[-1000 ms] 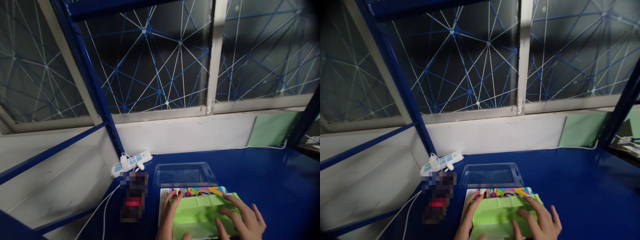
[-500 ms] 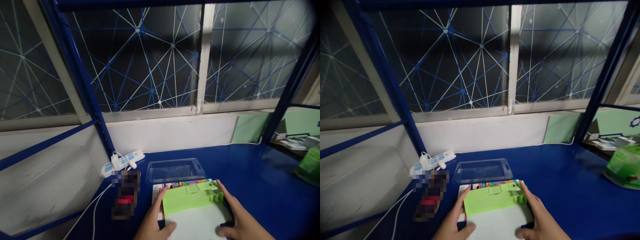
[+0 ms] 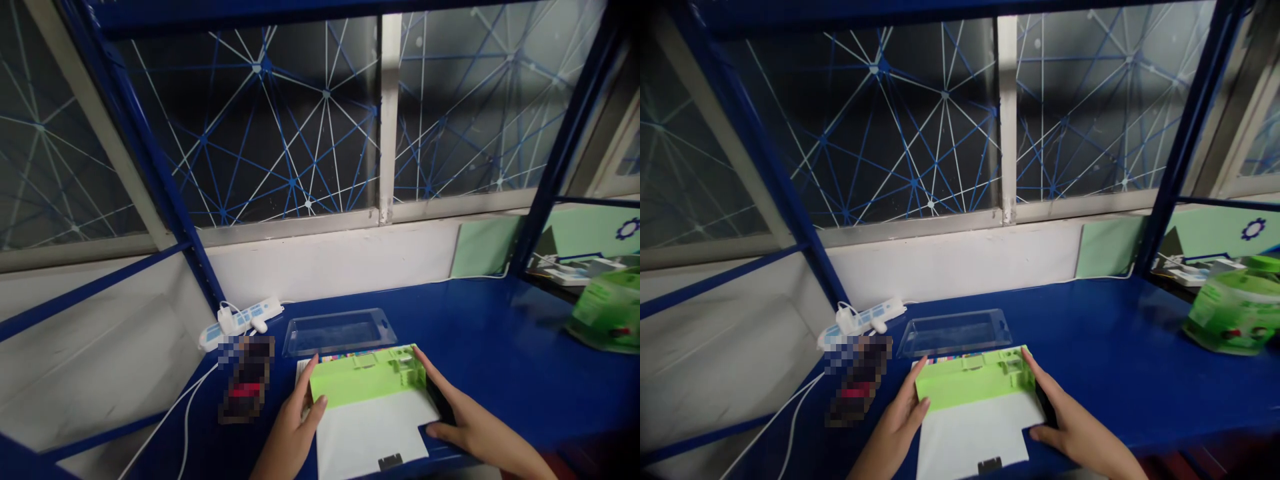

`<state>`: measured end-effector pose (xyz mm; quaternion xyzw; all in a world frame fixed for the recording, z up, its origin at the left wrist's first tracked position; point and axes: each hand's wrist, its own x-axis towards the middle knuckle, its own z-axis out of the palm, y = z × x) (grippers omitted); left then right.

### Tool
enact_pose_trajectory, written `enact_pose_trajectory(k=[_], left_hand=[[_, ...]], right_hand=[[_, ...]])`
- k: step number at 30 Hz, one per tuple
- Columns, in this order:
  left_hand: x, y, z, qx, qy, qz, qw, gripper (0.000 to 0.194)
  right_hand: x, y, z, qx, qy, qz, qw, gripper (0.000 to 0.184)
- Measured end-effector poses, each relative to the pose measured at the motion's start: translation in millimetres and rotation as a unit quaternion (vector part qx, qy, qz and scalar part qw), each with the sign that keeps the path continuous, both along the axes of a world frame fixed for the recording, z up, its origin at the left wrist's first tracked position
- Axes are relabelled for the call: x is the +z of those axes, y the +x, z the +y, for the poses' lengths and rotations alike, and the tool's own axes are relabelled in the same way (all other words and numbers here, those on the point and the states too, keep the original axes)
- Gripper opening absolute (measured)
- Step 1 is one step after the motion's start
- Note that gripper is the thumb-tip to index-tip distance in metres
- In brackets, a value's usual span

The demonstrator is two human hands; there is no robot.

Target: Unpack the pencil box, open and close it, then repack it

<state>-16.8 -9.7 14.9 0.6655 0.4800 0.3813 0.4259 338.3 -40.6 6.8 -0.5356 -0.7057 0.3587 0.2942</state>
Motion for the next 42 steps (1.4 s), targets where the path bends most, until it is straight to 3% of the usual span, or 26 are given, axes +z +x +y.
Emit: enact_pose_trajectory(k=[9,14,20,29,34,38,40,42], left_hand=[[5.1,-5.6,1.3,-0.003,0.015,-0.001,1.000,0.065],[6.7,-7.6,-1.4,-0.028,0.023,0.003,0.999,0.064],[12.5,4.9,-3.4,-0.022,0.016,-0.030,0.999,0.071],[-5.1,10.4,-3.3,0.119,0.101,-0.040,0.987,0.054],[-9.5,5.8,-4.1,0.162,0.114,-0.016,0.980,0.038],[-6.9,-1.3,-3.9,0.168,0.129,0.046,0.976,0.075],[-3.4,-7.3,-0.8,0.168,0.124,0.082,0.974,0.085],[2.4,-13.7,5.2,0.180,0.119,0.118,0.969,0.080]], right_hand=[[-7.8,-1.5,2.2,-0.031,0.063,0.049,0.996,0.085],[-13.0,-4.9,9.8,-0.110,0.107,0.072,0.985,0.065],[-12.0,-5.1,12.3,-0.100,0.113,0.072,0.986,0.057],[-6.4,-9.6,2.5,-0.069,0.074,0.126,0.987,0.066],[-2.9,-34.3,-4.0,-0.122,0.051,0.129,0.983,0.072],[-10.8,-53.8,-7.1,-0.100,0.048,0.127,0.986,0.106],[-13.7,-58.4,-4.5,-0.109,0.054,0.111,0.986,0.111],[-11.5,-60.3,2.6,-0.129,0.066,0.088,0.985,0.105]])
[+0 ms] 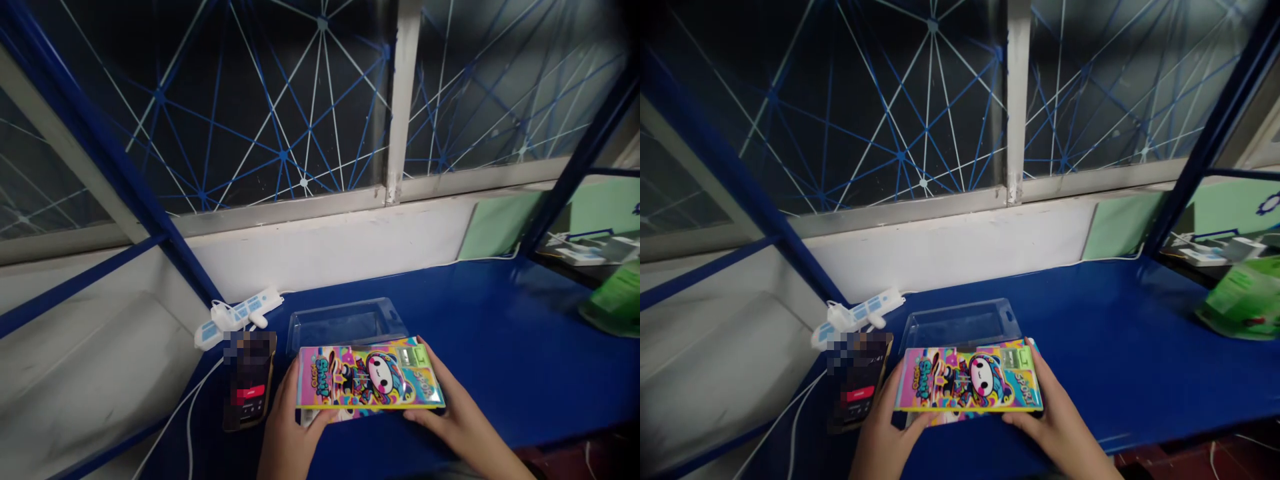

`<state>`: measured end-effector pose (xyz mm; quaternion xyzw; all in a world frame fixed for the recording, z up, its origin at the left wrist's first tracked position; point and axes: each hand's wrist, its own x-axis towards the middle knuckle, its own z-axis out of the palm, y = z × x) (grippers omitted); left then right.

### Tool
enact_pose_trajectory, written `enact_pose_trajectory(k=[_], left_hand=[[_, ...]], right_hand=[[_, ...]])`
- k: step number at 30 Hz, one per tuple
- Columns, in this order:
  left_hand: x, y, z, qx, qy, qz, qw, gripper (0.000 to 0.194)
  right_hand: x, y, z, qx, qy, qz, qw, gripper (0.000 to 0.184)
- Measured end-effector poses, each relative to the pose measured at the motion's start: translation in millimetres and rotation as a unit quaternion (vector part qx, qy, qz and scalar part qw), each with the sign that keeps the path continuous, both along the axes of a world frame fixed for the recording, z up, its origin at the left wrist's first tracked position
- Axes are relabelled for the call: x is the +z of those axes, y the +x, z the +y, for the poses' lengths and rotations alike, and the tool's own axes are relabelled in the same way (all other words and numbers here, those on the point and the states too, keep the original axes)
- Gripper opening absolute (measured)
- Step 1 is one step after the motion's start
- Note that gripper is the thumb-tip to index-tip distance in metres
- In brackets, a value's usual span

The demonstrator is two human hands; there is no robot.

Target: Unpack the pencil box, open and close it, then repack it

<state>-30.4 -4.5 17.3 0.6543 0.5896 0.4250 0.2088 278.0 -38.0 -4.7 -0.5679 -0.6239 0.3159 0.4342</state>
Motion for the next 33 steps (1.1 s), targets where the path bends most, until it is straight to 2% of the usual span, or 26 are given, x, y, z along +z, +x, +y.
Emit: enact_pose_trajectory(k=[3,6,8,11,14,21,25,29,33], left_hand=[[12.0,-7.0,15.5,0.023,-0.005,0.036,0.999,0.074],[23.0,-7.7,37.4,0.040,0.020,0.067,0.997,0.070],[26.9,-4.3,52.9,0.039,0.047,0.084,0.995,0.068],[26.1,3.4,72.0,0.030,0.059,0.088,0.994,0.068],[20.3,9.1,82.8,0.032,0.042,0.078,0.996,0.071],[7.9,9.1,87.3,0.030,-0.048,0.018,0.998,0.070],[-8.0,7.3,89.5,0.048,-0.034,0.037,0.998,0.073],[-27.2,3.5,92.2,0.061,-0.001,0.071,0.996,0.062],[-27.9,-0.1,91.6,0.058,-0.012,0.079,0.995,0.058]], right_hand=[[14.7,-1.0,22.0,-0.008,0.011,-0.043,0.999,0.097],[33.8,-1.1,58.0,0.010,0.034,-0.115,0.993,0.091],[40.7,-0.2,85.3,0.023,0.044,-0.154,0.987,0.090],[37.5,1.7,119.6,0.029,0.040,-0.167,0.985,0.091],[25.4,2.1,138.8,0.030,0.034,-0.171,0.984,0.093],[2.9,0.2,146.0,0.046,0.031,-0.184,0.981,0.095],[-5.4,1.9,145.7,0.045,0.029,-0.191,0.980,0.092],[-9.1,2.9,145.2,0.040,0.030,-0.206,0.977,0.091],[-8.2,2.4,144.5,0.043,0.024,-0.220,0.974,0.091]])
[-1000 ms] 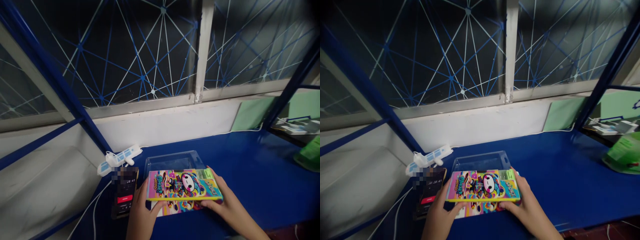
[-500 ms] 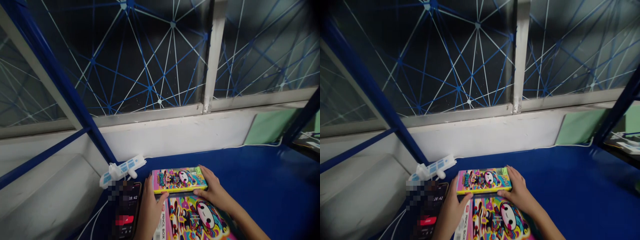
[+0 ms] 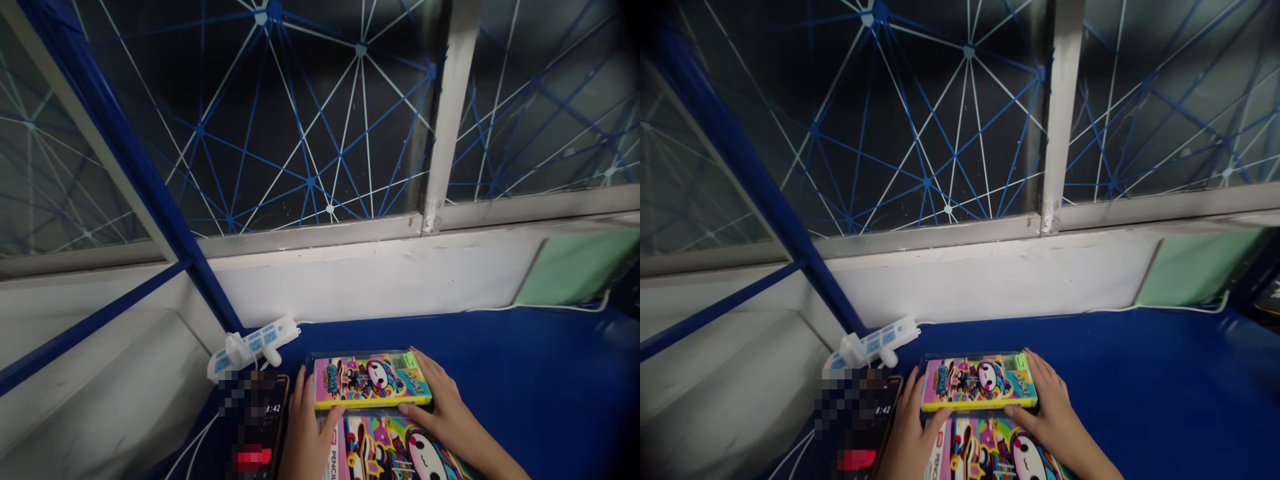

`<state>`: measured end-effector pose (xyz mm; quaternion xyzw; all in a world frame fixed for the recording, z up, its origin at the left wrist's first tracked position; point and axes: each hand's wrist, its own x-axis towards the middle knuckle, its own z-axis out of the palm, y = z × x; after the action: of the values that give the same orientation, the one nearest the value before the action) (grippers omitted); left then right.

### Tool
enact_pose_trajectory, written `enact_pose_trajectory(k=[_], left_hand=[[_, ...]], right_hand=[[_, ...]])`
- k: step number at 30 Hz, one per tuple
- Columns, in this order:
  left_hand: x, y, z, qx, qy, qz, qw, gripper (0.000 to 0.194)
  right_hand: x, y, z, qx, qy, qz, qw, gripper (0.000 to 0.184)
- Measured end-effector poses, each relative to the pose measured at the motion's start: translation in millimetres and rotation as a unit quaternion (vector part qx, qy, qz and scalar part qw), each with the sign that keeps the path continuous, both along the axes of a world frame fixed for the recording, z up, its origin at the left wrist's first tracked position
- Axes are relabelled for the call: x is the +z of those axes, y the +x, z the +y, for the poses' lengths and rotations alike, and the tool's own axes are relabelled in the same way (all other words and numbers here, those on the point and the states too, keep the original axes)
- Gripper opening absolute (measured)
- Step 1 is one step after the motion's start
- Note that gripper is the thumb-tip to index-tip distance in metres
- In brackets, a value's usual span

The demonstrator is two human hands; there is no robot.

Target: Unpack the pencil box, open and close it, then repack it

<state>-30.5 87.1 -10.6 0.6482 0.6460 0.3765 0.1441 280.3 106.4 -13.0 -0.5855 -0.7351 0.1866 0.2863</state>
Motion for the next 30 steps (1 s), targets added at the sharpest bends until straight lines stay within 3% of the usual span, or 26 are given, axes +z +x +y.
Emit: enact_pose_trajectory(k=[7,16,20,23,27,30], left_hand=[[15.5,-4.1,-3.6,-0.020,-0.081,-0.018,0.996,0.055],[11.5,-5.8,-7.4,-0.013,-0.028,-0.002,1.000,0.049],[11.6,-5.8,-8.4,-0.017,-0.023,0.006,1.000,0.047],[13.1,-4.2,-9.4,-0.011,-0.013,0.013,1.000,0.045],[14.0,-2.7,-10.4,-0.007,0.002,0.040,0.999,0.042],[15.6,-0.5,-10.5,-0.013,0.042,0.089,0.995,0.036]], right_hand=[[-5.4,1.3,0.5,0.005,0.003,-0.016,1.000,0.087],[-5.5,-1.3,-6.2,-0.016,0.028,-0.058,0.998,0.087],[-1.1,-6.6,-7.9,-0.039,0.033,-0.120,0.991,0.065],[6.0,-9.6,-9.4,-0.042,0.064,-0.147,0.986,0.054],[30.6,-17.8,-19.2,-0.049,0.172,-0.155,0.972,0.037],[45.4,-32.4,-34.1,0.063,0.212,-0.174,0.959,0.021]])
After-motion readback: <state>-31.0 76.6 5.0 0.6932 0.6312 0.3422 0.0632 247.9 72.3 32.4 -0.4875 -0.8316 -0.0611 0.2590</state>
